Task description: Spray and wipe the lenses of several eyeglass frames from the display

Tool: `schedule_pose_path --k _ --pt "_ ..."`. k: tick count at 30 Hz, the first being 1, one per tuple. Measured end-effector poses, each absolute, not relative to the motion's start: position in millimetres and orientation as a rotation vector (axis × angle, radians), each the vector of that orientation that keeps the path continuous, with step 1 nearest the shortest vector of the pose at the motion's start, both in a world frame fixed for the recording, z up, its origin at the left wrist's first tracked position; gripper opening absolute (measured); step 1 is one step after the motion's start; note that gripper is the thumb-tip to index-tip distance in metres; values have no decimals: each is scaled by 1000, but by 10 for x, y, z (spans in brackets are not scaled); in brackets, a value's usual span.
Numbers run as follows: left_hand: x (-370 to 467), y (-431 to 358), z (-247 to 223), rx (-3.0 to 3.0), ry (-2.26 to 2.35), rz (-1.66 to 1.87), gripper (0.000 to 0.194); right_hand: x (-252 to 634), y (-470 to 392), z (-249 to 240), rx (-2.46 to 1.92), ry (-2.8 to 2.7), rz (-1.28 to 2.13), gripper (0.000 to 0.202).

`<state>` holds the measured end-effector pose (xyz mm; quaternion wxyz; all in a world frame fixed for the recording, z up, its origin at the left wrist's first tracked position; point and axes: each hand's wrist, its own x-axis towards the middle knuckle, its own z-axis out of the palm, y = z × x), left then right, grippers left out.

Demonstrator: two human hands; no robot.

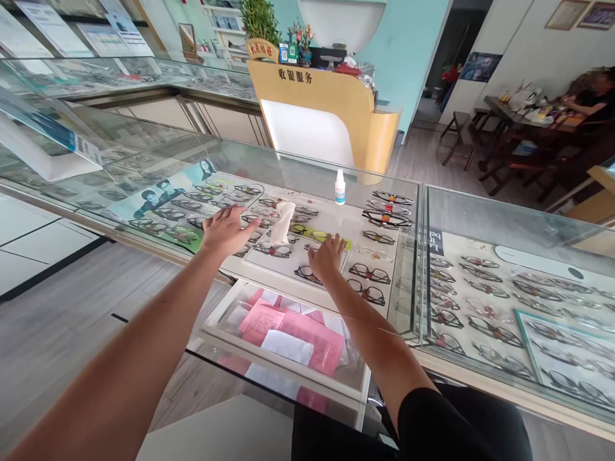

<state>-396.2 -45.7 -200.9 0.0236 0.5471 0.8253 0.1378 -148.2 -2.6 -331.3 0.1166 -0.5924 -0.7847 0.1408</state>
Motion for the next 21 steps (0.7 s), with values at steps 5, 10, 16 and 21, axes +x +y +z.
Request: schedule_pose_path --k 5,10,16,21 --pt "-3968 -465 -2018 1688 2556 448 76 -1452 243 -3399 -1859 -2247 494 85" --pt "-3976 -459 -2033 1676 2569 442 75 -1433 318 -3413 -1884 -2264 556 89" --pt "-3981 -436 -2016 1669 2581 399 74 -1432 320 -3317 -1892 -2274 613 90" --pt "-3962 -426 -1967 1649 2580 394 75 -1454 -169 -2978 -1719 -2327 602 75"
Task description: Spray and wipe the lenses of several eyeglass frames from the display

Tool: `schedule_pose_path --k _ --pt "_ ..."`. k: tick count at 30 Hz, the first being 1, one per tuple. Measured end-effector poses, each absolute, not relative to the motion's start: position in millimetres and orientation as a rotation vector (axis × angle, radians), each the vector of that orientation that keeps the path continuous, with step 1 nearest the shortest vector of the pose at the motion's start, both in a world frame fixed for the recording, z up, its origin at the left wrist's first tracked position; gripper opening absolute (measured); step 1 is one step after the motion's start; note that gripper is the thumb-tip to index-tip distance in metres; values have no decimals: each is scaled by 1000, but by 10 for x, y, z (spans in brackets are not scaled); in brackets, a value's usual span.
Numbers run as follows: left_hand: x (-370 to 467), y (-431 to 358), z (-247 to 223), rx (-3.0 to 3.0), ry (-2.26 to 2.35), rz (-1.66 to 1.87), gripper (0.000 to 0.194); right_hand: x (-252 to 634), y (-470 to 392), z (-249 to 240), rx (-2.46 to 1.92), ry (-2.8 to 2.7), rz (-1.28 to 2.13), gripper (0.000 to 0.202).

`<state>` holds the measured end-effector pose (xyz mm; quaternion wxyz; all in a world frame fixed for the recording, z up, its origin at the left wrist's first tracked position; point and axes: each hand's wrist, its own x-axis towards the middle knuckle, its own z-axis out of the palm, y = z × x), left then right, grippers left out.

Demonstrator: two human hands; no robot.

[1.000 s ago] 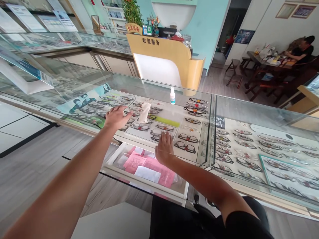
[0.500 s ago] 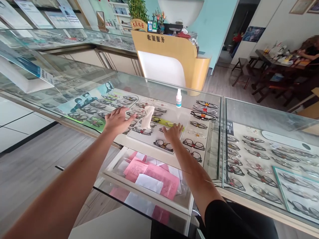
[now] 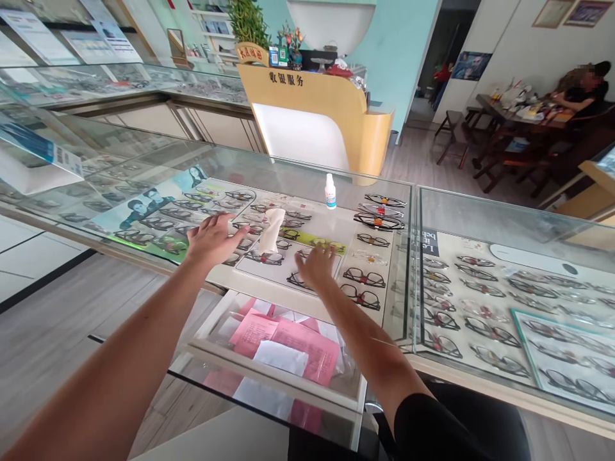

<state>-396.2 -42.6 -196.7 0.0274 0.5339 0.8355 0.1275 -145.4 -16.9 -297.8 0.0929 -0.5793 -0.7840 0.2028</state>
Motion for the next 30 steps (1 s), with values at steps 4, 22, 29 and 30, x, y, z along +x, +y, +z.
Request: schedule_pose_path --k 4,22,29,30 --pt "-3958 -418 -1937 1653 2574 372 75 -1196 -870 -2756 -1304 -2478 940 42" --pt "-4017 -343 -1937 1681 2584 275 84 805 -808 -1081 -1194 -2448 438 24" --pt "-4014 -352 -1920 1692 2562 289 84 674 711 -1186 -1657 -2595 154 27" --pt "-4015 -354 -1924 1692 2561 294 84 654 797 -1210 -1665 -2618 172 26"
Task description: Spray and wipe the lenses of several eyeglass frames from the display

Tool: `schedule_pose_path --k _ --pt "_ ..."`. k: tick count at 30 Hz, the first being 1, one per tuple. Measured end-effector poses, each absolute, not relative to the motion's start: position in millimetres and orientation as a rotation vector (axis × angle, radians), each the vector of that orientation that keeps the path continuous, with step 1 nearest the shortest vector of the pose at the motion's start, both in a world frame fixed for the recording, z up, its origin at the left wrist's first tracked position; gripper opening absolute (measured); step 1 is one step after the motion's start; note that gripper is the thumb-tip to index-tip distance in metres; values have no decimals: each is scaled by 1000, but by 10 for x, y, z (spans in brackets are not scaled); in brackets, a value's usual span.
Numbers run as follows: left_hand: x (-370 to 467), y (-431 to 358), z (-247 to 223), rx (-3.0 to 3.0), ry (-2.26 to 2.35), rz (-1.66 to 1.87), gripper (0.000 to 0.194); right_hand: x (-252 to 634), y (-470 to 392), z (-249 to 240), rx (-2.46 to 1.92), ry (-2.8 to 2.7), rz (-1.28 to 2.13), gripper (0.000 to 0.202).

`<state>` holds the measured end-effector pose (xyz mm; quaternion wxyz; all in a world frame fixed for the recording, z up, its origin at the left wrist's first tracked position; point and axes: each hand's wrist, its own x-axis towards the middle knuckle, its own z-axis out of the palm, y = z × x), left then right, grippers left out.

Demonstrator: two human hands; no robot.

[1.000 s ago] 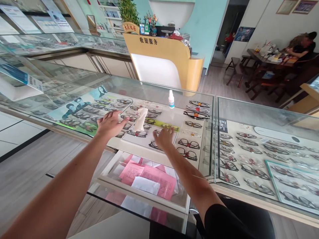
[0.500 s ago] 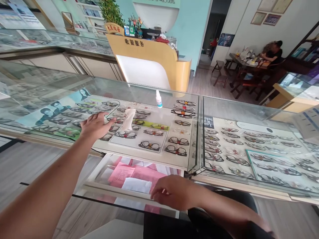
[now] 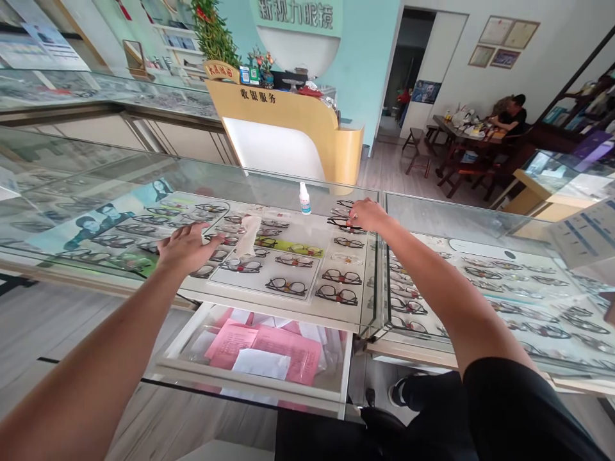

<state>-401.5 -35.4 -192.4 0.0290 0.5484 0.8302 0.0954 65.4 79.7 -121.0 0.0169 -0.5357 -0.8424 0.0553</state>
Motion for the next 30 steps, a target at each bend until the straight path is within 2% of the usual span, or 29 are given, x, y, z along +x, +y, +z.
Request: schedule_pose_path --k 10,16,20,25,27,30 --pt "-4001 -377 -1926 1689 2541 317 85 669 1271 -1206 -1735 -2737 385 23" --pt "-4053 -351 -1982 1686 2554 370 88 595 1062 -1125 -1748 -2698 357 21" --pt "-4066 -346 -1999 1701 2536 391 90 513 458 -932 -1602 -2685 391 22" --pt "-4025 -357 -1974 1692 2541 405 90 428 -858 -754 -1019 -2653 1234 21" --pt "-4008 -360 -1957 1690 2541 397 89 390 -1357 -840 -961 -2613 1394 21" --pt "-3995 -366 -1942 1690 2535 376 89 305 -1851 -1179 -990 -2572 1408 13"
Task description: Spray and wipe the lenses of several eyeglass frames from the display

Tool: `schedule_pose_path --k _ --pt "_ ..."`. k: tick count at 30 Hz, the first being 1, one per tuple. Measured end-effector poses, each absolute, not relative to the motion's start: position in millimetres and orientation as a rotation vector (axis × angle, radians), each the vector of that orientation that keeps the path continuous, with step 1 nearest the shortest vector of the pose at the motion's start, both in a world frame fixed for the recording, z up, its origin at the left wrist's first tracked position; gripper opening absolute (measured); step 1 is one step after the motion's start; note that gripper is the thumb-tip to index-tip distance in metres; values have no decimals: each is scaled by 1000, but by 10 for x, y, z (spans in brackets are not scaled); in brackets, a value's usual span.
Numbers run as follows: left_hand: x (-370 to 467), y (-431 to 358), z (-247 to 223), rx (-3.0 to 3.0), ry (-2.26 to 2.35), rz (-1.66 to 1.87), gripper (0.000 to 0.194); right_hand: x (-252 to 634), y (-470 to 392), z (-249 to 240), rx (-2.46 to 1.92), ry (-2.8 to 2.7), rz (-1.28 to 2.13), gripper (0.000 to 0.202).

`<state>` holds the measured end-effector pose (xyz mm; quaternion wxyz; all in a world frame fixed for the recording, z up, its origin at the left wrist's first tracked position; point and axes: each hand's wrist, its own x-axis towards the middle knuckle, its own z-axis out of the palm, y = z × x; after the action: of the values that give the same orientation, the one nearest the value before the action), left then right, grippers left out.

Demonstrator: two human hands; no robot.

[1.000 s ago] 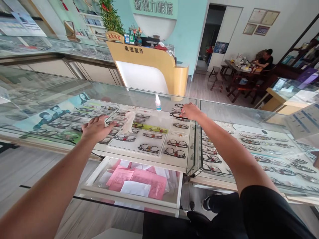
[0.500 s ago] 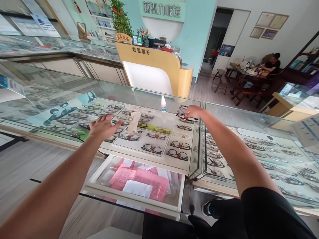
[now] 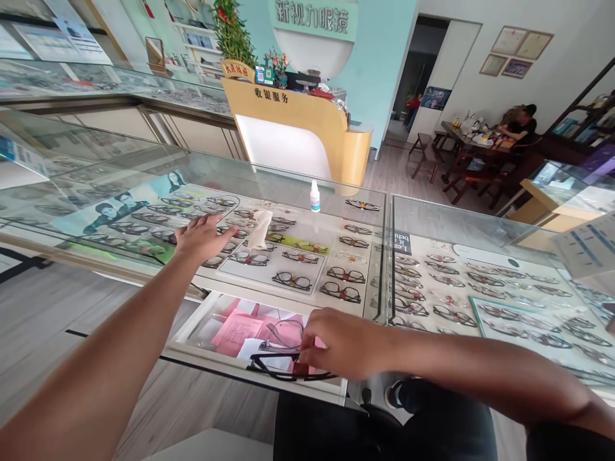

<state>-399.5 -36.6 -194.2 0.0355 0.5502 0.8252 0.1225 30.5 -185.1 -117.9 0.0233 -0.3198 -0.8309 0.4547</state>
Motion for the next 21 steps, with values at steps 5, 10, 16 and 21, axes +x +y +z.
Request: schedule_pose_path --k 5,10,16,21 --pt "-4013 -370 -1970 1741 2518 404 92 17 -1995 -1989 -1248 -2497 1245 13" --pt "-4032 -349 -2006 1726 2541 418 91 -536 -1670 -2644 -1235 -2571 739 13" --pt "-4025 -367 -2016 1715 2557 406 87 -1297 -870 -2883 -1381 -2477 387 30" --pt "-4026 -403 -2014 1712 2553 421 82 -1650 -163 -2877 -1553 -2377 319 44"
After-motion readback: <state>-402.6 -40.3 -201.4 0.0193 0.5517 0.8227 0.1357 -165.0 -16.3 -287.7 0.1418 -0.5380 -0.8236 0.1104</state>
